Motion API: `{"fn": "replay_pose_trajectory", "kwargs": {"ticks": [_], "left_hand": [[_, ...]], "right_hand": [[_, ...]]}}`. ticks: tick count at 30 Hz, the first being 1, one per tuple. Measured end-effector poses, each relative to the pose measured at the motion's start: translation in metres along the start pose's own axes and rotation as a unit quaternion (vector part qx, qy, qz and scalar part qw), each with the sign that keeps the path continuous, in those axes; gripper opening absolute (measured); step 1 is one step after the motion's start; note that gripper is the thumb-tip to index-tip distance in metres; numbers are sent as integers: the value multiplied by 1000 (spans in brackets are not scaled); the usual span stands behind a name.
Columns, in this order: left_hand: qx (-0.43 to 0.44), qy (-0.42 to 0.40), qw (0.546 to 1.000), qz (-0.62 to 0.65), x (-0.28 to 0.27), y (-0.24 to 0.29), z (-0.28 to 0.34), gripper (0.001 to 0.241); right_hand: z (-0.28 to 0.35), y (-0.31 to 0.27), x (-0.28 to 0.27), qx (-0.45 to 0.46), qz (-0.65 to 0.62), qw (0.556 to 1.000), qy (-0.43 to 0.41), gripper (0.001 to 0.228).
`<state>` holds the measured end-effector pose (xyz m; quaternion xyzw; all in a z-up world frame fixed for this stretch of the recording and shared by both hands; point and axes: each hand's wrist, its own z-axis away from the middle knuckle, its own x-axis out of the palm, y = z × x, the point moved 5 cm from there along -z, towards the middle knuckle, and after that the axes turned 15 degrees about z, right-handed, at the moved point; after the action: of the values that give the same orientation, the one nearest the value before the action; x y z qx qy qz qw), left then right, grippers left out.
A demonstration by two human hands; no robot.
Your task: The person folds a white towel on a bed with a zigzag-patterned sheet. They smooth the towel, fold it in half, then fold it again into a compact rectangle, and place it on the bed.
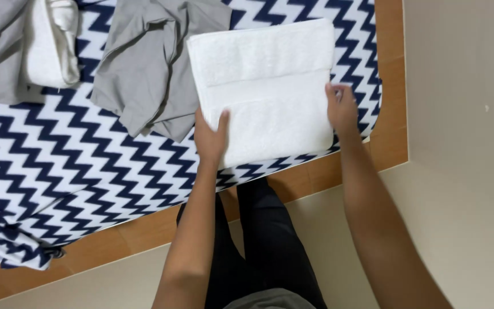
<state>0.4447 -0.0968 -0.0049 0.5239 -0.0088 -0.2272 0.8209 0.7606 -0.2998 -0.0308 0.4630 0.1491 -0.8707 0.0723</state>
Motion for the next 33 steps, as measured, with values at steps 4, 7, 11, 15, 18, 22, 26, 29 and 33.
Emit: {"fn": "replay_pose_trajectory", "kwargs": {"ticks": [4,7,11,15,18,22,26,29,33], "left_hand": [[-146,-10,986,-80,-15,-40,56,62],[-165,-7,984,-62,-14,-58,76,60],[-192,-10,981,-8,2,-83,83,64],[-158,-43,986,8,7,-73,92,70],[-225,36,962,-151,-32,-42,65,64],[220,184,894,-343,-107,18,-4,65],[125,-92,909,-386,-151,-72,-82,42],[121,-102,921,-357,-199,-41,-55,32],[36,37,961,-273,-363,-90,-20,32]], "right_hand": [[57,47,28,28,5,998,-60,67],[67,84,55,17,-36,997,-67,73],[73,52,6,28,-58,998,-16,74],[85,76,7,81,-62,995,4,72],[90,100,20,-2,-64,998,28,67],[148,121,41,32,-34,999,-27,62],[212,118,109,4,81,985,-152,65],[244,69,159,-68,67,976,-196,64],[275,-53,203,-103,33,952,-288,61]]}}
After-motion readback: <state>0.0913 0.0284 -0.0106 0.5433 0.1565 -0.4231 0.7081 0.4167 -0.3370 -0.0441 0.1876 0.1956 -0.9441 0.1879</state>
